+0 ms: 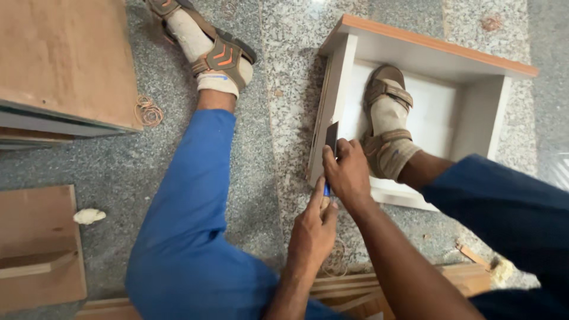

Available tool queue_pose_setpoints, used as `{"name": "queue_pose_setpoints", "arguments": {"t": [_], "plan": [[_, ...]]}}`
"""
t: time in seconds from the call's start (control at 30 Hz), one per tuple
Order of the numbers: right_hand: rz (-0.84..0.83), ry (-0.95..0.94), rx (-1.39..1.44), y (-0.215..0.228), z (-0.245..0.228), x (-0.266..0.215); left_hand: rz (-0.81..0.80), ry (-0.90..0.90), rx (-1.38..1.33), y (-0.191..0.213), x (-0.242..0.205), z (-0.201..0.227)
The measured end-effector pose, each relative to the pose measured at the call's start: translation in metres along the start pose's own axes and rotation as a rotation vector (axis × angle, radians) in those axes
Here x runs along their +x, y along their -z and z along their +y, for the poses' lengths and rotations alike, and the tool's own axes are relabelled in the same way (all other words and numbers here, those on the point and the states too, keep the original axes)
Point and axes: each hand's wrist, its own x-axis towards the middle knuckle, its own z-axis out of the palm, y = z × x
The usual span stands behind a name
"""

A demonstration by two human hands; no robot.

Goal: The person sits on the floor and uses a chisel to scrape and smooth the inner edges of a white wooden drawer. They then flip the drawer over and scrape the bottom surface. Finally, they place the drawer upright and use an orange corner clamp to secure the joints.

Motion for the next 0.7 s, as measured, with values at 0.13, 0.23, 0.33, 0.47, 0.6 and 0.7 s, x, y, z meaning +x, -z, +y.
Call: {"name": "queue_pose_setpoints", "arguments": {"t": [0.13,0.23,0.33,0.47,0.6,0.7], "plan": [[0.069,0.079,0.116,-0.009,0.009,0.010,0.033,0.022,-0.111,-0.009,0.006,0.004],[0.145,0.222,0.067,-0.013,0.019,0.009,0.034,0.051,-0.096,-0.014,0.000,0.006],[0.141,0.285,0.052,-0.009,0.015,0.010,0.051,0.036,-0.096,-0.015,0.001,0.010],[-0.046,0.014,0.132,0.001,0.002,0.001,-0.001,0.144,-0.092,-0.012,-0.011,0.013],[-0.024,0.022,0.096,-0.001,0.000,0.007,0.025,0.119,-0.114,-0.010,0.000,0.018],[0.002,0.036,0.092,-0.007,-0.001,0.011,0.021,0.111,-0.113,-0.010,0.005,0.019]]}}
